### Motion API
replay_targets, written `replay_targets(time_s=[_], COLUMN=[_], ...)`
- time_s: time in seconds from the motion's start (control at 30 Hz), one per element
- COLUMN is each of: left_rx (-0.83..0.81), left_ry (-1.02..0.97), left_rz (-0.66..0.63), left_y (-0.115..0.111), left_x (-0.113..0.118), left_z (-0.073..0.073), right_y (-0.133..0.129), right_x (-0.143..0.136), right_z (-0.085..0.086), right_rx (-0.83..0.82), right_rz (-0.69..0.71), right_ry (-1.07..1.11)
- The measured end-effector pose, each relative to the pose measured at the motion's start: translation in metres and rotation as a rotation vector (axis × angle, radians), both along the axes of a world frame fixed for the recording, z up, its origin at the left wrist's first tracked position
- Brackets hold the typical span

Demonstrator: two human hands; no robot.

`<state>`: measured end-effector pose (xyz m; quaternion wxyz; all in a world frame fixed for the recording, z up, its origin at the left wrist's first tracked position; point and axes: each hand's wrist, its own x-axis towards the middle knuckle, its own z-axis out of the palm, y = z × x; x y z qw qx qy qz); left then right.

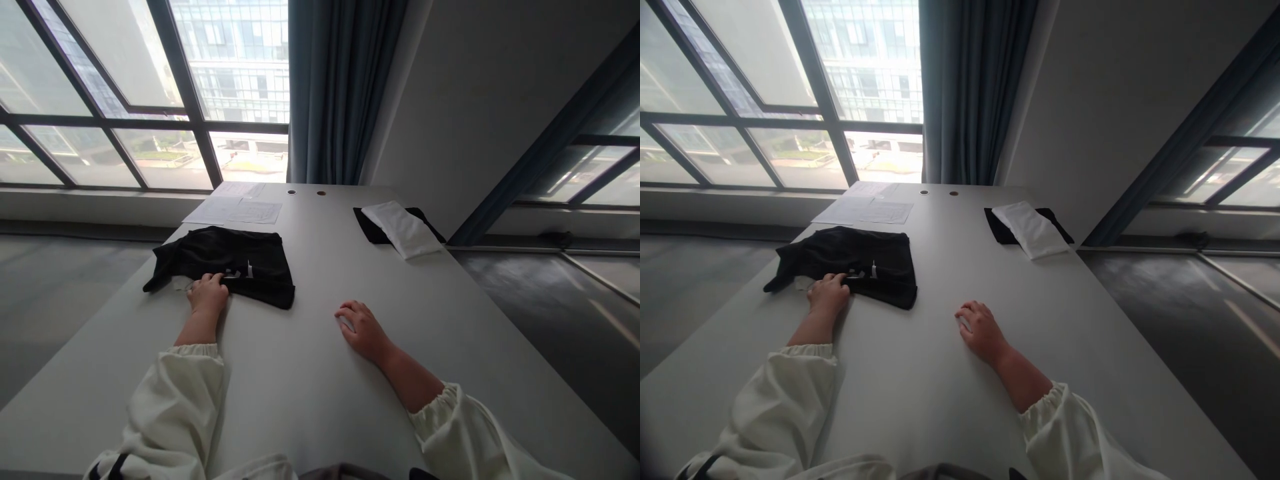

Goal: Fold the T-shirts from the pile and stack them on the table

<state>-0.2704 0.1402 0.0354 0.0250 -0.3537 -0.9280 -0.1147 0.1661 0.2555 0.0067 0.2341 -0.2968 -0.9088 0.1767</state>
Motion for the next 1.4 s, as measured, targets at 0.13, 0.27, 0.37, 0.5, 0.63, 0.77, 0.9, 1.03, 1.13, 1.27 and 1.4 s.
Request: replay_targets(time_s=[0.13,0.27,0.37,0.5,0.63,0.77,0.9,1.03,1.13,1.27,1.4], left_rx=[0.077,0.345,0.558,0.817,1.012,0.691,0.187,0.218,0.32,0.211,0.08], left_ry=[-0.016,-0.156,-0.213,-0.214,-0.157,-0.291,-0.413,-0.31,-0.157,-0.07,-0.009], left_rz=[0.076,0.089,0.044,-0.106,-0.336,-0.832,-1.248,-1.323,-1.081,-0.598,-0.342], left_y=[-0.007,-0.01,-0.009,-0.001,0.015,0.024,0.011,-0.008,-0.01,0.001,0.004], left_x=[-0.017,-0.022,-0.015,0.009,0.053,0.116,0.169,0.186,0.177,0.152,0.125], left_z=[0.001,-0.001,-0.001,0.011,0.025,0.019,0.012,0.024,0.027,0.016,0.004], right_y=[0.0,0.0,0.0,-0.002,-0.003,0.002,0.006,0.0,-0.009,-0.022,-0.034], right_x=[0.0,0.0,0.0,-0.002,-0.005,-0.003,0.0,-0.002,-0.004,-0.009,-0.019], right_z=[0.001,0.001,0.001,0.003,0.004,0.002,0.0,0.006,0.014,0.025,0.024], right_rx=[-0.007,-0.01,-0.015,-0.006,-0.002,-0.043,-0.043,-0.045,-0.04,-0.01,0.036], right_rz=[-0.004,-0.007,-0.006,-0.021,-0.037,-0.047,-0.094,0.022,0.202,0.387,0.468], right_ry=[-0.004,-0.013,-0.016,-0.017,-0.008,0.103,0.185,0.132,0.029,-0.082,-0.096])
